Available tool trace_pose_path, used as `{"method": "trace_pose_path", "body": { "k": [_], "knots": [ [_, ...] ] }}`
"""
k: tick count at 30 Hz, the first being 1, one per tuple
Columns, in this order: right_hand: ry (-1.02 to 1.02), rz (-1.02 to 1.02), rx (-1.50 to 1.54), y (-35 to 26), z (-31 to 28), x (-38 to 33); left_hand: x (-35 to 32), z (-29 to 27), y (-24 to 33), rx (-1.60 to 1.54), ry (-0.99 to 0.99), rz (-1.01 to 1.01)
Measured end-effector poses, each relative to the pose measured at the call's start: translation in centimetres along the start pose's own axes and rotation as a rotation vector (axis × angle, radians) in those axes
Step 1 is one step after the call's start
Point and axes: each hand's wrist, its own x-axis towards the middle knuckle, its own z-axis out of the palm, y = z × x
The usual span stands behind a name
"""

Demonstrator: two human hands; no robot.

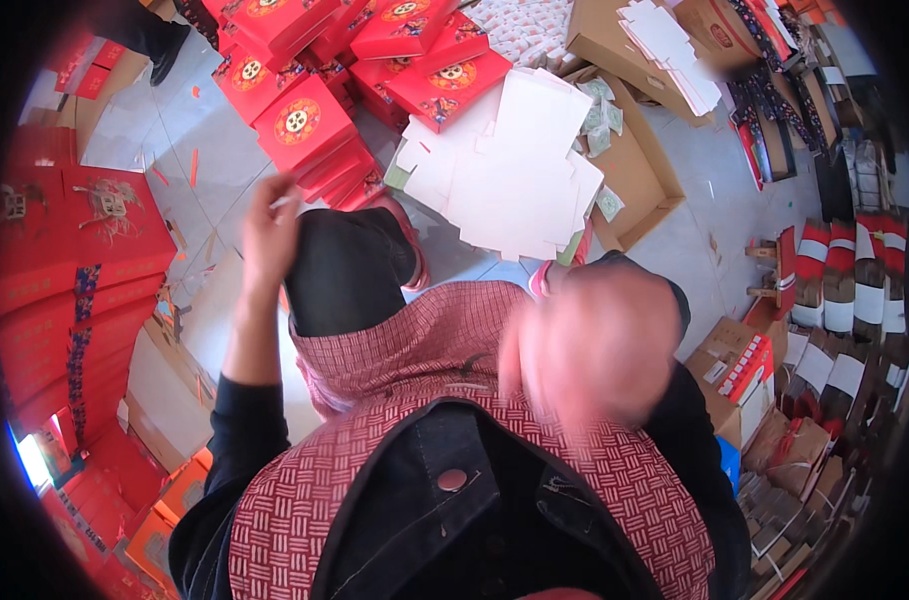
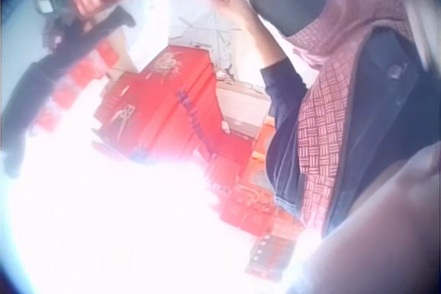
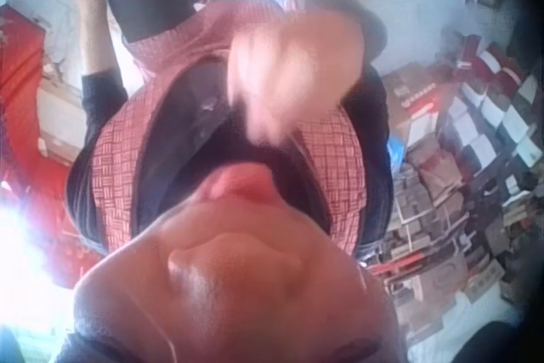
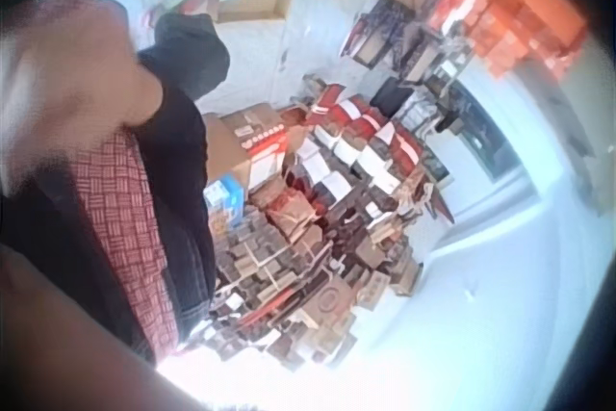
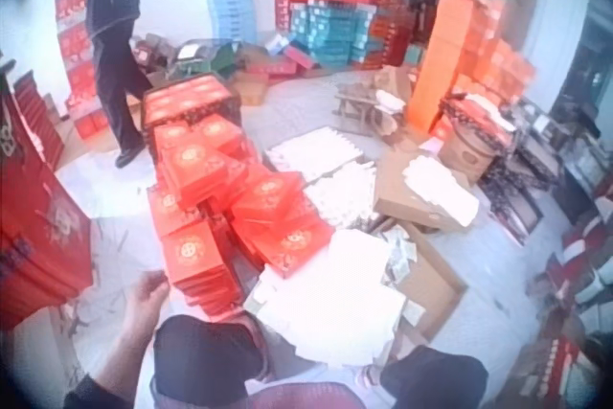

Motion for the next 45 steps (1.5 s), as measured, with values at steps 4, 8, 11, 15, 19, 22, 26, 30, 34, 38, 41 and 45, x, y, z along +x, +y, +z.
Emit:
{"method": "trace_pose_path", "body": {
  "k": [4,8,11,15,19,22,26,30,34,38,41,45],
  "knots": [
    [0.330,0.262,-1.380,13.3,-9.0,-6.0,-6.0,2.7,6.0,0.775,-0.023,0.628],
    [-0.041,0.718,-1.930,22.7,-12.2,-14.5,-4.9,2.7,5.4,0.692,-0.075,0.473],
    [-0.166,0.856,-1.739,22.0,-12.4,-14.0,-5.3,2.5,5.2,0.711,-0.058,0.442],
    [0.055,0.739,-1.638,18.2,-12.1,-11.8,-5.2,2.4,5.0,0.701,-0.072,0.438],
    [0.454,0.194,-1.434,9.1,-9.9,-7.2,-5.4,2.9,4.7,0.543,0.019,0.498],
    [0.469,-0.026,-1.326,0.5,-4.9,-5.7,-6.4,4.0,5.7,0.267,0.074,0.536],
    [0.229,-0.218,-1.330,-7.3,-2.3,-8.3,-7.2,5.8,9.4,-0.439,-0.229,0.132],
    [0.477,-0.101,-1.184,-7.5,-5.3,-13.2,-8.8,8.5,13.5,-1.240,-0.684,0.027],
    [0.906,0.249,0.174,-8.3,-6.3,-14.3,-8.8,9.4,14.3,-1.104,-1.002,0.360],
    [0.821,0.501,0.063,-4.5,-14.4,-20.8,-9.7,6.7,16.2,-0.740,-1.212,0.579],
    [0.715,0.260,-0.574,-3.8,-12.5,-20.2,-8.3,8.1,14.9,-0.980,-1.284,0.671],
    [0.656,0.205,0.009,-6.2,-9.5,-18.6,-14.1,9.8,19.5,-0.664,-1.083,0.111]
  ]
}}
